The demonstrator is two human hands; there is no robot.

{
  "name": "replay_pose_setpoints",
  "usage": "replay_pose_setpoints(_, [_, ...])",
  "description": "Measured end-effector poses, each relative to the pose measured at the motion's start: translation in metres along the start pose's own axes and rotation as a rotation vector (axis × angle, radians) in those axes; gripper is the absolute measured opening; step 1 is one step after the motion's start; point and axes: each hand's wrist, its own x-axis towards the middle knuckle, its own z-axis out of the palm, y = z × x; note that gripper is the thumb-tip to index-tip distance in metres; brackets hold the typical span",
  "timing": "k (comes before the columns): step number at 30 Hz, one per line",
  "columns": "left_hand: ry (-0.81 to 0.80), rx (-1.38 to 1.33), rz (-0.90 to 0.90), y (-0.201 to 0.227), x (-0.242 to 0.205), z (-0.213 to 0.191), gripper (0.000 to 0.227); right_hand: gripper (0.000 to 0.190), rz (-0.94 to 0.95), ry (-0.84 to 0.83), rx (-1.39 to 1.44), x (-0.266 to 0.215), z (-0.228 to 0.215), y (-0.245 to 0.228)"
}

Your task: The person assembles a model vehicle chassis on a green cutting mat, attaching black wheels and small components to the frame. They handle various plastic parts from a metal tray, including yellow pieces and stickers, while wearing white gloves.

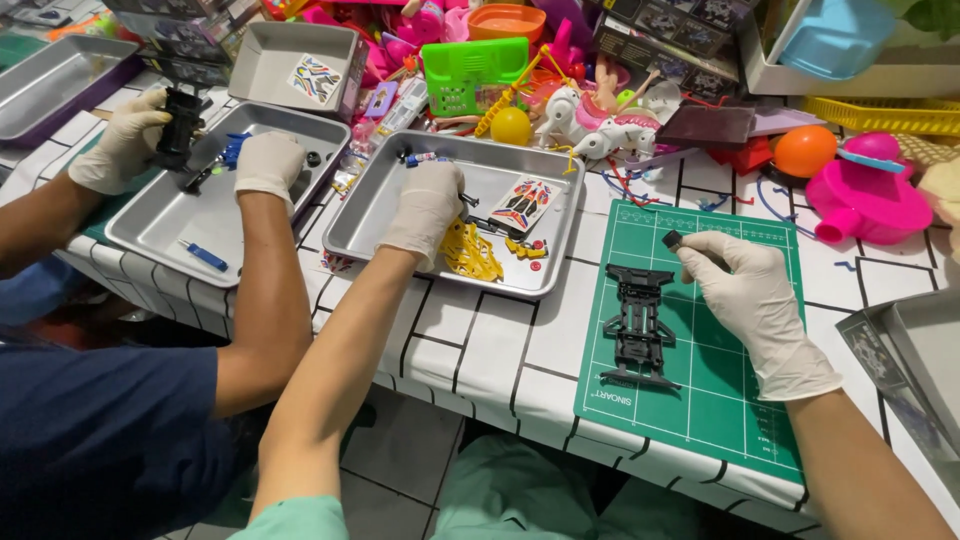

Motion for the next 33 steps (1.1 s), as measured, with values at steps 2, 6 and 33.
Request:
replay_pose_setpoints(2, [0.012,-0.009,0.009,-0.003,0.007,0.008,0.019,0.011,0.007,-0.001,-0.012,0.000,0.000,0.001])
replay_pose_setpoints(6, [0.022,0.036,0.043,0.001,0.000,-0.001,0.019,0.011,-0.022,-0.008,-0.041,0.001,0.002,0.008])
replay_pose_setpoints(33, [-0.222,-0.106,0.035,-0.057,-0.069,-0.038,0.032,0.013,-0.014,-0.030,-0.103,-0.003,0.003,0.011])
